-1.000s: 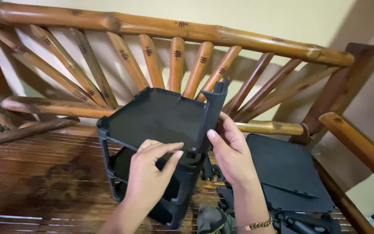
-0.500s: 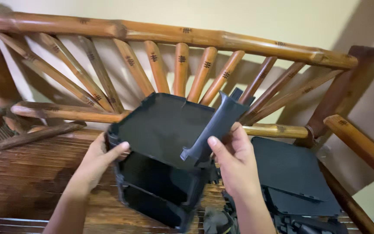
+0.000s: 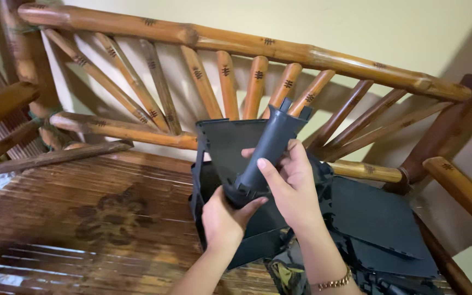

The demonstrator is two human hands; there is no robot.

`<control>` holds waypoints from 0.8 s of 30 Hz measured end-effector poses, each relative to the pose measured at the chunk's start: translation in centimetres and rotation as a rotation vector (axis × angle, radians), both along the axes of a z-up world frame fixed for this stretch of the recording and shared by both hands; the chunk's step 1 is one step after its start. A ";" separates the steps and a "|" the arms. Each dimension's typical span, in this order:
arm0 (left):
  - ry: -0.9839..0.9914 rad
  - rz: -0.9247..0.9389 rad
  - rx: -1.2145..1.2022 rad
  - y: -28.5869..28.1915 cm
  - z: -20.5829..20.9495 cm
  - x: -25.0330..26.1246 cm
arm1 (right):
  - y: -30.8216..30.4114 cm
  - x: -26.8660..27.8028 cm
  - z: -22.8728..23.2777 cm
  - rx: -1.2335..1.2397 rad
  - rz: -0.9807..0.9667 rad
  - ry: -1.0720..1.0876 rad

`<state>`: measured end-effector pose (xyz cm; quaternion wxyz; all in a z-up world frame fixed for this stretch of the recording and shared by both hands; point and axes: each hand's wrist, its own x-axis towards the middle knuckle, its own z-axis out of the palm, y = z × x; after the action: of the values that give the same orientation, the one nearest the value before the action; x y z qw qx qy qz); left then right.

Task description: The person assembles a black plastic shelving unit by hand, attaching side panels and supports to a base tray. They then wipe the assembled unit with a cloth and continue attaching additional components.

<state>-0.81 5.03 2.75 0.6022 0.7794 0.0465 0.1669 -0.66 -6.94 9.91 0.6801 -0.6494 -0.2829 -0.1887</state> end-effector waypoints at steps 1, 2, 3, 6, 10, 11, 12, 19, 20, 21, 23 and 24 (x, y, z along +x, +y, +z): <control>-0.012 -0.037 -0.013 0.0 0.1 0.1 | 0.1 0.2 0.0 -0.029 -0.010 -0.017; -0.025 -0.073 -0.025 0.1 0.2 0.2 | 0.2 0.4 0.1 -0.047 -0.017 -0.031; -0.041 -0.112 -0.036 0.2 0.2 0.5 | 0.2 0.6 0.2 -0.063 -0.027 -0.047; -0.009 -0.140 -0.090 0.9 0.0 1.5 | 0.0 1.4 0.6 -0.086 -0.030 -0.054; -0.010 -0.327 -0.151 2.3 -0.2 3.1 | -0.3 1.7 0.4 -0.092 0.005 -0.040; 0.001 -0.391 -0.200 2.7 -0.4 3.2 | -0.2 1.7 0.1 -0.101 0.006 -0.043; 0.011 -0.454 -0.248 3.1 -0.4 3.3 | -0.1 1.6 -0.2 -0.111 0.008 -0.047; 0.066 -0.330 0.057 4.0 0.4 2.2 | 0.9 1.6 -0.4 -0.156 -0.032 -0.040; 0.019 -0.292 0.048 3.9 0.6 2.1 | 0.9 1.5 -0.4 -0.165 -0.034 -0.037; -0.031 -0.256 0.039 3.8 0.9 2.1 | 0.9 1.4 -0.4 -0.175 -0.038 -0.037; -0.052 -0.276 -0.003 3.8 1.2 2.0 | 0.9 1.3 -0.4 -0.220 -0.067 -0.020; -0.061 -0.287 -0.025 3.8 1.3 1.8 | 0.9 1.1 -0.5 -0.255 -0.094 -0.002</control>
<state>1.04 8.82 4.04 0.6305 0.7651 -0.0816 0.1023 0.48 -6.02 9.37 0.5822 -0.7429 -0.2747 -0.1835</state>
